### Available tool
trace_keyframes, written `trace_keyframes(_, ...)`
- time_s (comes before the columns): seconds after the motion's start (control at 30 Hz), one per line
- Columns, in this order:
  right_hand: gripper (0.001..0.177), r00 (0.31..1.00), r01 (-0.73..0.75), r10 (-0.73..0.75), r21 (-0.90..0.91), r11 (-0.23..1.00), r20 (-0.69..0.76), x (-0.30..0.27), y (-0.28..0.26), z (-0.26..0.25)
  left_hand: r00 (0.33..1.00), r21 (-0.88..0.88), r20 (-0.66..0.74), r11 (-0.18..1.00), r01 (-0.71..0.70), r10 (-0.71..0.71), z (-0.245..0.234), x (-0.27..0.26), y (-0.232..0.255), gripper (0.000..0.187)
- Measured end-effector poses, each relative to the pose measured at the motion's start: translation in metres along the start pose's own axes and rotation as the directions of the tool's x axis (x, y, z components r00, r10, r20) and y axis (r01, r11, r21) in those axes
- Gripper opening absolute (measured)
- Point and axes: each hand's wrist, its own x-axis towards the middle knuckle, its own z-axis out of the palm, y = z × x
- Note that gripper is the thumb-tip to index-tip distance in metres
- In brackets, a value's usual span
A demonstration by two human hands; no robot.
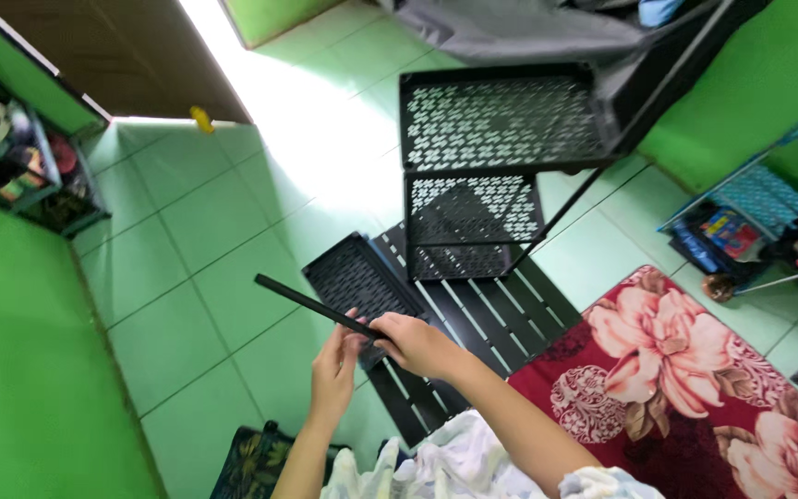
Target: The person assembles a black plastic shelving unit by inserting vertical poles into the corners of perforated trays and stacking the trays to form a multi-tiered rack. The person handles trays and poles by hand, aligning and securing each layer in sequence.
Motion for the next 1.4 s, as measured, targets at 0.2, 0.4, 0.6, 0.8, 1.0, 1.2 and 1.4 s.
trace_keyframes(0.2, 0.042, 0.947, 0.177, -0.223, -0.205, 0.963, -0.232, 0.003, -0.038, -0.097, 0.98, -0.23, -0.042, 0.953, -0.198, 0.194, 0.065, 0.063, 0.096, 0.022)
trace_keyframes(0.4, 0.036, 0.791, -0.028, -0.241, -0.426, 0.904, -0.562, 0.004, -0.01, -0.189, 0.897, -0.028, -0.297, 0.936, -0.35, 0.326, 0.059, 0.151, 0.18, 0.015)
trace_keyframes(0.6, 0.04, 0.759, -0.113, -0.283, -0.547, 0.83, -0.587, -0.004, 0.035, -0.239, 0.848, -0.073, -0.286, 0.873, -0.483, 0.446, 0.083, 0.216, 0.226, 0.022)
trace_keyframes(0.8, 0.039, 0.793, -0.097, -0.319, -0.624, 0.775, -0.519, -0.008, 0.056, -0.248, 0.841, 0.284, -0.278, 0.876, -0.391, 0.465, 0.104, 0.215, 0.212, 0.023)
trace_keyframes(1.0, 0.024, 0.768, -0.065, -0.365, -0.632, 0.773, -0.526, -0.002, 0.067, -0.256, 0.818, 0.393, -0.264, 0.831, -0.393, 0.511, 0.107, 0.22, 0.206, 0.026)
trace_keyframes(1.2, 0.022, 0.739, -0.024, -0.384, -0.593, 0.805, -0.553, 0.002, 0.076, -0.256, 0.817, 0.419, -0.217, 0.807, -0.415, 0.534, 0.103, 0.214, 0.207, 0.027)
trace_keyframes(1.4, 0.022, 0.742, -0.02, -0.362, -0.558, 0.83, -0.565, 0.003, 0.081, -0.254, 0.811, 0.507, -0.164, 0.753, -0.42, 0.562, 0.101, 0.217, 0.212, 0.023)
